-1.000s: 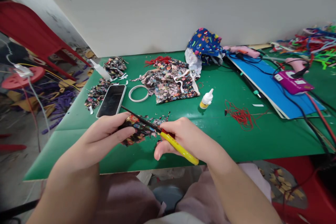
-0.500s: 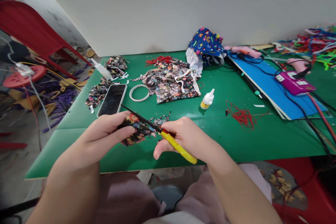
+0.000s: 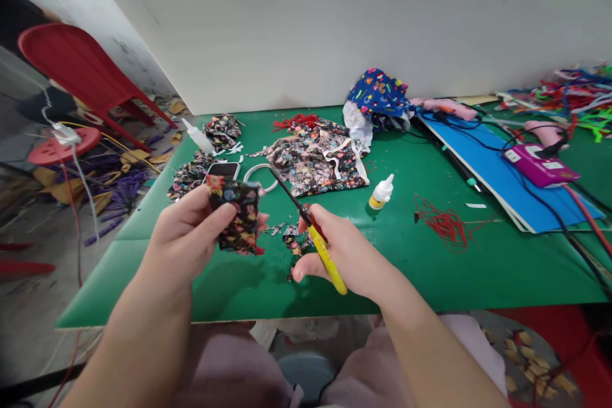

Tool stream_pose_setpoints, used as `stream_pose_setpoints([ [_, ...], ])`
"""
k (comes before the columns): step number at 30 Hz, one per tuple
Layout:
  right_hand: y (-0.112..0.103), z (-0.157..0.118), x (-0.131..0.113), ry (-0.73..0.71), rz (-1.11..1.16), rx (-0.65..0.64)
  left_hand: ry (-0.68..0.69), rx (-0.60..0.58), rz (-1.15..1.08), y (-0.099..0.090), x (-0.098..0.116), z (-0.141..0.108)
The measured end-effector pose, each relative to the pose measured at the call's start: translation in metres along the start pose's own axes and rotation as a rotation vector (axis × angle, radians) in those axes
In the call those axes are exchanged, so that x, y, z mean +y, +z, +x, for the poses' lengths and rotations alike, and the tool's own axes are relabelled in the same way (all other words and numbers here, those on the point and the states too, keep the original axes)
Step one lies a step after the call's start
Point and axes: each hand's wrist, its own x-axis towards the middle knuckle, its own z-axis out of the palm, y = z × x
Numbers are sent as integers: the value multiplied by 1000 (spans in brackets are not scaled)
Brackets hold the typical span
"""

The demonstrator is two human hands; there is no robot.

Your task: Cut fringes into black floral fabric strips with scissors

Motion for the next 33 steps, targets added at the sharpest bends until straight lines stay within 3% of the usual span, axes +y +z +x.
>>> stream_pose_setpoints([
  [3,7,4,1,-21,-33,39,20,193,-177,12,-5,3],
  [7,17,7,-6,26,-46,41,60,323,-250,23,-10,3],
  [13,26,9,-6,18,-107,0,177,546,-345,21,-10,9],
  [21,34,6,7,-14,-57,-46,201,563,-316,17,-5,7],
  [33,29,9,3,-27,-1,-60,114,445,-332,28,-13,4],
])
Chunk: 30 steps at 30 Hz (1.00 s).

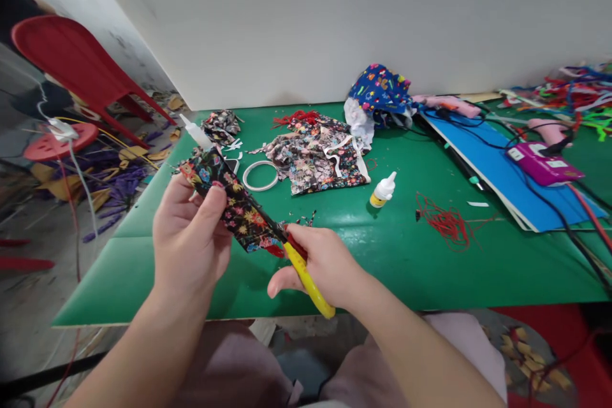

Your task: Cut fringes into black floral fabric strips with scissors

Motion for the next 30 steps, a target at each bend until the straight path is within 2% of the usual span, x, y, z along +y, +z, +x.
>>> stream_pose_setpoints([
  [7,-1,0,-2,10,18,-28,-16,-1,13,1,0,-1],
  [20,2,0,-4,-44,-8,45,53,-14,3,-1,-3,1],
  [30,3,1,-4,-85,15,58,41,-23,-53,0,-1,3],
])
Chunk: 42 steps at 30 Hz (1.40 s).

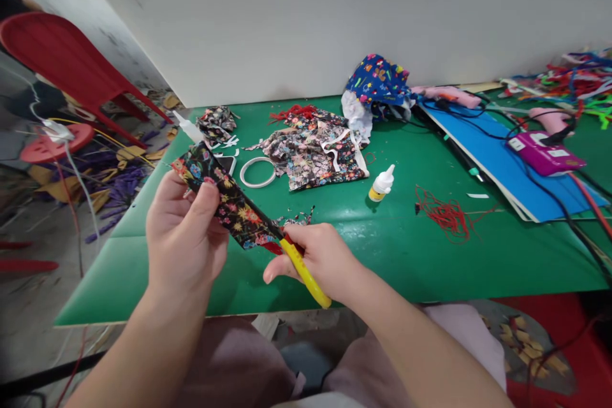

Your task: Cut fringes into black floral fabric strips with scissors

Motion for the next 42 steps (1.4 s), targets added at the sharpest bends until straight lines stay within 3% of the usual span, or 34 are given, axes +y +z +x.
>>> stream_pose_setpoints([
  [5,3,-3,5,49,73,-4,-8,-7,-55,-1,3,0],
  [8,1,-4,0,90,-23,3,-5,-12,-49,-2,5,0],
  [12,-6,-4,-12,20,-293,63,38,13,-22,-4,6,0],
  [17,-10,-3,-17,-41,-440,139,127,-9,53,-5,5,-2],
  [29,-3,-8,-17,-132,-647,366,58,-36,24,1,1,-7],
  [42,-2,-7,-19,-67,-640,362,49,-4,6,3,2,-9],
])
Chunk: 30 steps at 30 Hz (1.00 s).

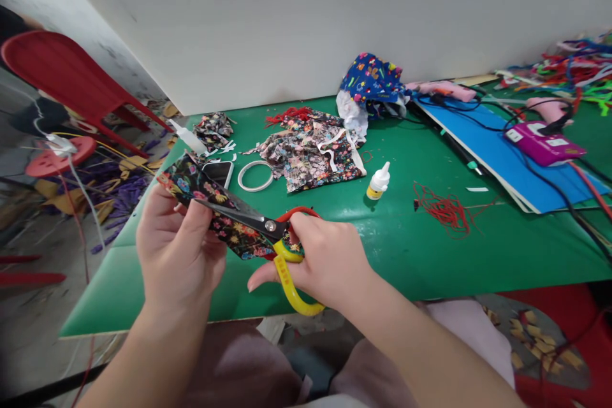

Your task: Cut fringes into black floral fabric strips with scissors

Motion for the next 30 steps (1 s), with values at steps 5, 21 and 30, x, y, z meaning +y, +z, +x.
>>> stream_pose_setpoints([
  [5,0,-1,0,-19,-6,4,-10,1,-11,1,2,0],
  [21,-2,1,-2,52,131,-108,-21,10,12,1,3,0],
  [30,-6,2,-3,89,260,-213,-29,-7,-2,0,2,1],
])
